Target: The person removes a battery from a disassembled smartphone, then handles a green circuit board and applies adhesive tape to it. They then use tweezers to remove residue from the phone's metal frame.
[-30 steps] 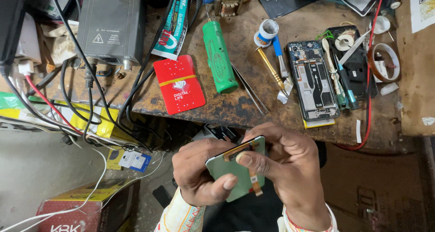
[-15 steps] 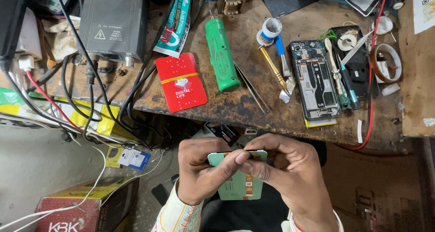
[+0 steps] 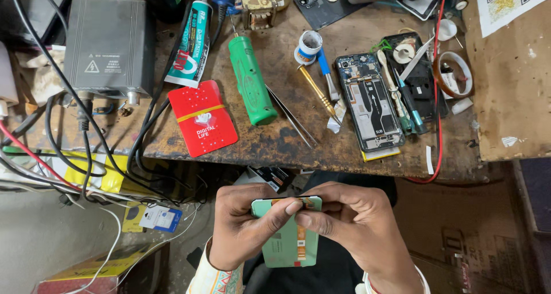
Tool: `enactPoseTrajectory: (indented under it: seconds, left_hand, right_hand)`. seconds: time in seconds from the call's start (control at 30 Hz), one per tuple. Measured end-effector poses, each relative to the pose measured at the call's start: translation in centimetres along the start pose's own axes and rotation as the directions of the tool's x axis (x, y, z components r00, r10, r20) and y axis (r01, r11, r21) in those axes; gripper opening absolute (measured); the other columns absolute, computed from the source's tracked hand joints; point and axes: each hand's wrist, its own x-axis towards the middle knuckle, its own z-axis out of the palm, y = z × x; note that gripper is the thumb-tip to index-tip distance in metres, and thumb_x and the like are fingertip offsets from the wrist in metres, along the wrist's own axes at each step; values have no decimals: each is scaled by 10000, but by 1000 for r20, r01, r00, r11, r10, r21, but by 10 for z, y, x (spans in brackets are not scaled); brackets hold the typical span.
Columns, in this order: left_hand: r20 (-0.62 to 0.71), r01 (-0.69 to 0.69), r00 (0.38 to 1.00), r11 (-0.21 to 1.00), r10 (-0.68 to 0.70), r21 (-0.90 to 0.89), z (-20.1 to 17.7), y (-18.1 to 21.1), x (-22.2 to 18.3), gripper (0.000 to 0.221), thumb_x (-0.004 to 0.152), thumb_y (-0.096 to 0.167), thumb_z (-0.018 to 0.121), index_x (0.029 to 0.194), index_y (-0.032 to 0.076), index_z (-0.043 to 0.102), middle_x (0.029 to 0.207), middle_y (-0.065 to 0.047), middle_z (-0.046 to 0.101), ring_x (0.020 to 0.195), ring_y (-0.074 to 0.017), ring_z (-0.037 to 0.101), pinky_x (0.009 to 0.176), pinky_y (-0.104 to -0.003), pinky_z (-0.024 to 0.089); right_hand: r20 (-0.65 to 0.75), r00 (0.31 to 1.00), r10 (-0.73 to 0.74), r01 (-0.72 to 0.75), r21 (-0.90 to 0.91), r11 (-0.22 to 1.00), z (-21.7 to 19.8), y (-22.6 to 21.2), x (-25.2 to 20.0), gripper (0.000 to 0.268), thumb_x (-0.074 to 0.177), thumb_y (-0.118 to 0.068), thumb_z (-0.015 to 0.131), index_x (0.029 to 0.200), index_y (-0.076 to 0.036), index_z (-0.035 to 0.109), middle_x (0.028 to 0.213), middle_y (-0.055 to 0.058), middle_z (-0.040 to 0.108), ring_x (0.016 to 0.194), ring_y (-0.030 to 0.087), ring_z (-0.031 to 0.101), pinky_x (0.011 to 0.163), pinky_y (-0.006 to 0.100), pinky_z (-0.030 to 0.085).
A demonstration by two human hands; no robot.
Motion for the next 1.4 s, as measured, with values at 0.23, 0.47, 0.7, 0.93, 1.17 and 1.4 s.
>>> enactPoseTrajectory:
  seconds: [0.23, 0.47, 0.7, 0.93, 1.17, 1.4]
  left_hand:
    - [62, 16, 998, 999, -19, 41, 1, -1, -2, 213, 906, 182, 791, 824, -14, 770, 581, -55, 633, 499, -77, 560, 460, -264, 394]
    - [134, 88, 987, 996, -88, 3, -1, -4, -3, 223, 908, 171, 775, 832, -38, 764, 546, -42, 606, 495, -52, 514, 445, -257, 377]
    - [187, 127, 976, 990, -115, -57, -2, -6, -4, 164, 901, 117, 752, 917, -44, 784, 561, -13, 616, 513, -19, 494, 447, -238, 394]
    - [222, 129, 969, 988, -107, -86, -4, -2, -5, 169, 910, 105, 731, 999, -26, 789, 626, -10, 675, 558, -21, 564, 496, -233, 466]
    - [226, 118, 966, 993, -122, 30, -3, -4, -5, 185, 895, 147, 755, 962, -20, 794, 591, -11, 609, 534, -35, 485, 479, -246, 411]
    - [199, 180, 965, 983, -169, -36, 7, -10, -3, 236, 878, 202, 817, 961, -18, 790, 662, -10, 670, 595, -18, 570, 495, -233, 445]
  right_hand:
    - [-153, 983, 105, -115, -59, 992, -9, 0, -4, 238, 753, -25, 842, 978, 45, 812, 861, 107, 821, 780, 126, 744, 720, 275, 593]
    - [-142, 979, 147, -150, -12, 989, -15, 3, -7, 239, 755, -30, 836, 980, 47, 812, 862, 122, 831, 752, 126, 751, 708, 282, 606]
    - [-117, 987, 113, -118, -38, 992, -22, 5, -10, 245, 762, -25, 833, 991, 59, 810, 869, 121, 833, 729, 111, 735, 698, 271, 591]
    - [-88, 989, 122, -123, -9, 992, -21, 2, -9, 323, 768, -53, 814, 1068, 56, 771, 919, 121, 821, 811, 133, 754, 750, 291, 618]
    - [-184, 981, 68, -76, -34, 997, -21, 15, -5, 284, 762, -47, 838, 1020, 54, 774, 892, 138, 805, 802, 157, 750, 729, 303, 615]
    - [-220, 975, -16, 3, -61, 998, -25, 18, -7, 243, 783, -14, 809, 1018, 38, 775, 894, 134, 809, 814, 159, 762, 747, 304, 629]
